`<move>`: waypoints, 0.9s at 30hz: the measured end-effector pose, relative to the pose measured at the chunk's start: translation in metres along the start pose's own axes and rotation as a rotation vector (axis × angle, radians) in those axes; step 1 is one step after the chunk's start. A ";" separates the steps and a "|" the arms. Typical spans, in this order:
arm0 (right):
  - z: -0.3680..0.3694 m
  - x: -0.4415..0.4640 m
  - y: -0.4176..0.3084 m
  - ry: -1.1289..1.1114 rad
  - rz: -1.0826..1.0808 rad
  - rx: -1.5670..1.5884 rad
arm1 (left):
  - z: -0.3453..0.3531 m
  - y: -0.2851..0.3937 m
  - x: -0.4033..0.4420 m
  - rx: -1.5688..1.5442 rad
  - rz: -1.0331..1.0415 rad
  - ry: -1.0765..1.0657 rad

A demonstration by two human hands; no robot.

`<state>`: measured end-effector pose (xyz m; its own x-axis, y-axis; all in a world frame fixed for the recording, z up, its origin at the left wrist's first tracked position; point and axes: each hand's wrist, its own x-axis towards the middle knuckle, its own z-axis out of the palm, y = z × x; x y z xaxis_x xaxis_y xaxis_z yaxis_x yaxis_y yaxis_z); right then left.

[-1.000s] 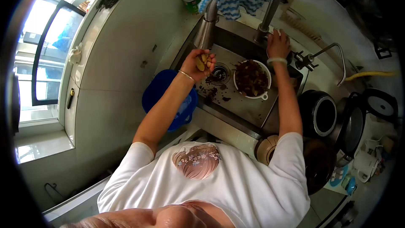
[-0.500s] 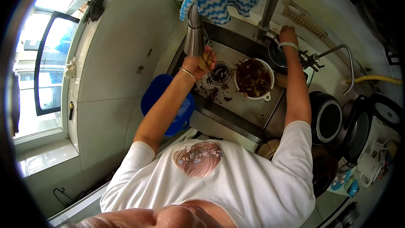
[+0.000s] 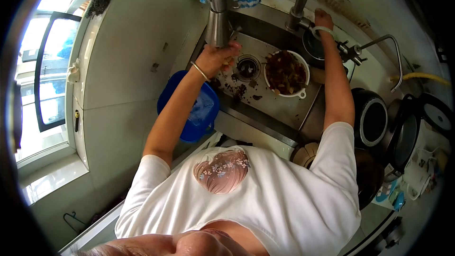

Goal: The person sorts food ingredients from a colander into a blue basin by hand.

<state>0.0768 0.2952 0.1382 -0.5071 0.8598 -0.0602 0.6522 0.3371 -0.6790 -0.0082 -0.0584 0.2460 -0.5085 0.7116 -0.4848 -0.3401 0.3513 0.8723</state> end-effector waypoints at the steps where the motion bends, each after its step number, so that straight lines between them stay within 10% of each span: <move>1: 0.004 0.005 -0.002 -0.004 -0.100 0.027 | 0.000 0.000 -0.003 -0.004 -0.007 -0.006; 17: 0.022 -0.151 0.039 0.370 -0.213 0.535 | -0.031 -0.022 -0.098 0.124 0.105 0.262; 23: 0.092 -0.235 0.025 -0.430 -0.354 0.190 | -0.080 -0.077 -0.134 0.306 0.013 0.363; 27: 0.159 -0.241 0.035 -0.706 -0.272 -0.061 | -0.082 -0.115 -0.135 1.171 0.158 0.405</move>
<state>0.1321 0.0391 0.0130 -0.8813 0.3005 -0.3647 0.4724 0.5406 -0.6961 0.0344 -0.2448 0.2062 -0.7568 0.6302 -0.1734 0.5492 0.7570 0.3541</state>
